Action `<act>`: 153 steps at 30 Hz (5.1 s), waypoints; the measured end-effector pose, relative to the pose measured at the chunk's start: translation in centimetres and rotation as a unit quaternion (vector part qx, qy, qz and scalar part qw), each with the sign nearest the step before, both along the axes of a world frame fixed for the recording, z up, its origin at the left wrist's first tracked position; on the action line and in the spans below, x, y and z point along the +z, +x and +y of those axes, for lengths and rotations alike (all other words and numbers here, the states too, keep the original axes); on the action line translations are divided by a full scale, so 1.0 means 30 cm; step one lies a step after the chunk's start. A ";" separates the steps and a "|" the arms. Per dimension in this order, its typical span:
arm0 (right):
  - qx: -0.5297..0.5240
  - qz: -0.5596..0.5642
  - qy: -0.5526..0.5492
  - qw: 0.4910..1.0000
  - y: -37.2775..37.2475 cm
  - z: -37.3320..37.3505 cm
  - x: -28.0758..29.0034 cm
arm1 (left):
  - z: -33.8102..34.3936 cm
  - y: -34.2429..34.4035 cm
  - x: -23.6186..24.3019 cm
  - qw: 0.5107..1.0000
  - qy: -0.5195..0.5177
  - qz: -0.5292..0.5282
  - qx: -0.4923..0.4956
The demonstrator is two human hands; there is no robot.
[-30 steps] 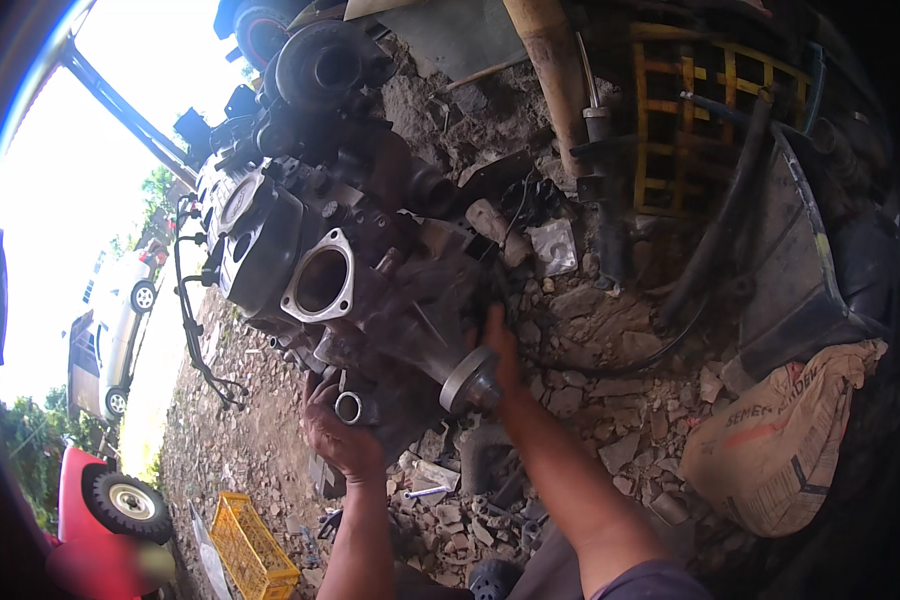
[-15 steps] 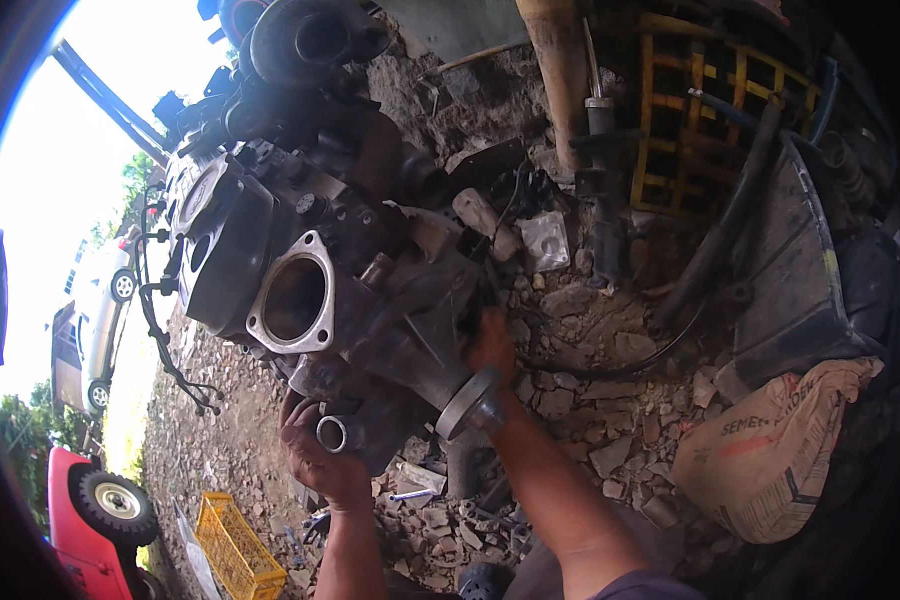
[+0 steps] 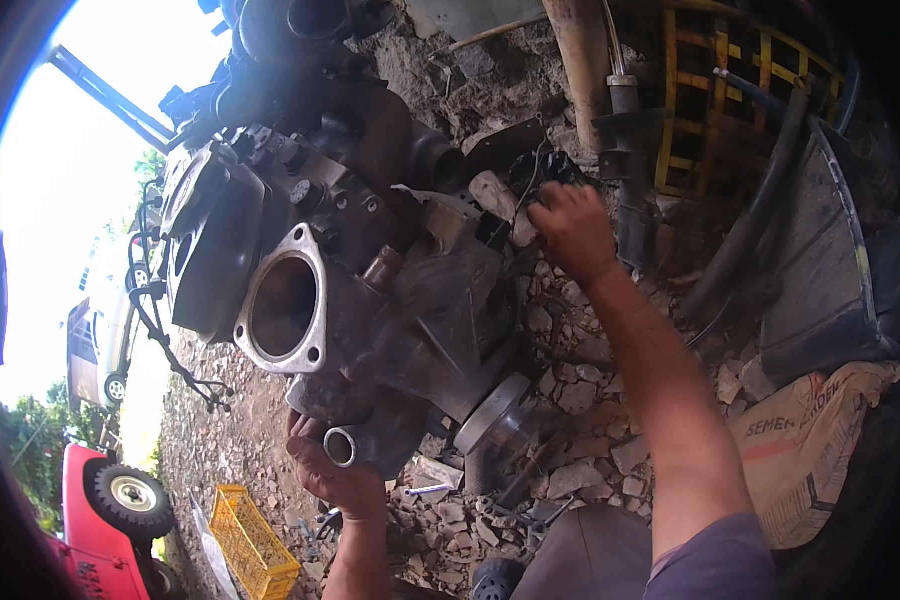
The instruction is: The person is working on a disassembled car engine placed on the ground. They use a wrench to tighten bolts on the engine block and repeatedly handle a metal exhaust manifold, attempting to fit it onto the engine.
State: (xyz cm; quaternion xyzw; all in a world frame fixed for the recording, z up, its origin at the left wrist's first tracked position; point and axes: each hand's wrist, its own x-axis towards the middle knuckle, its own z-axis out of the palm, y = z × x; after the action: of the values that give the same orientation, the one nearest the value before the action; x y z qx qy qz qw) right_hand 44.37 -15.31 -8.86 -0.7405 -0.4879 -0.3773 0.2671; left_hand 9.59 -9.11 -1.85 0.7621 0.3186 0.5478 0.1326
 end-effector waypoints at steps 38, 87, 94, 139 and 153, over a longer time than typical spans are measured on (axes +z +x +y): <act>0.236 0.675 0.232 0.659 -0.720 -0.292 0.234 | 0.001 -0.069 0.074 0.968 0.119 0.210 -0.073; 0.034 -0.054 -0.089 0.994 -0.077 -0.226 0.155 | 0.001 0.008 0.027 0.966 0.195 0.169 0.014; 0.161 0.631 0.062 0.757 -0.228 -0.336 0.023 | -0.007 0.015 0.028 0.968 0.191 0.165 0.015; -0.003 0.067 -0.085 0.994 -0.242 -0.319 0.242 | 0.001 0.007 0.040 0.966 0.191 0.172 0.025; 0.341 0.878 0.273 0.194 -0.540 -0.165 0.088 | 0.003 0.000 0.034 0.967 0.188 0.168 0.025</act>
State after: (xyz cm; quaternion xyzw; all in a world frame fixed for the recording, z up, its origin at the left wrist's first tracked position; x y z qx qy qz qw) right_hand 28.16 -20.26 -6.24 -0.2356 -0.0093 0.5349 0.8114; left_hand 9.58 -9.02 -0.82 0.8460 0.2468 0.4653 -0.0822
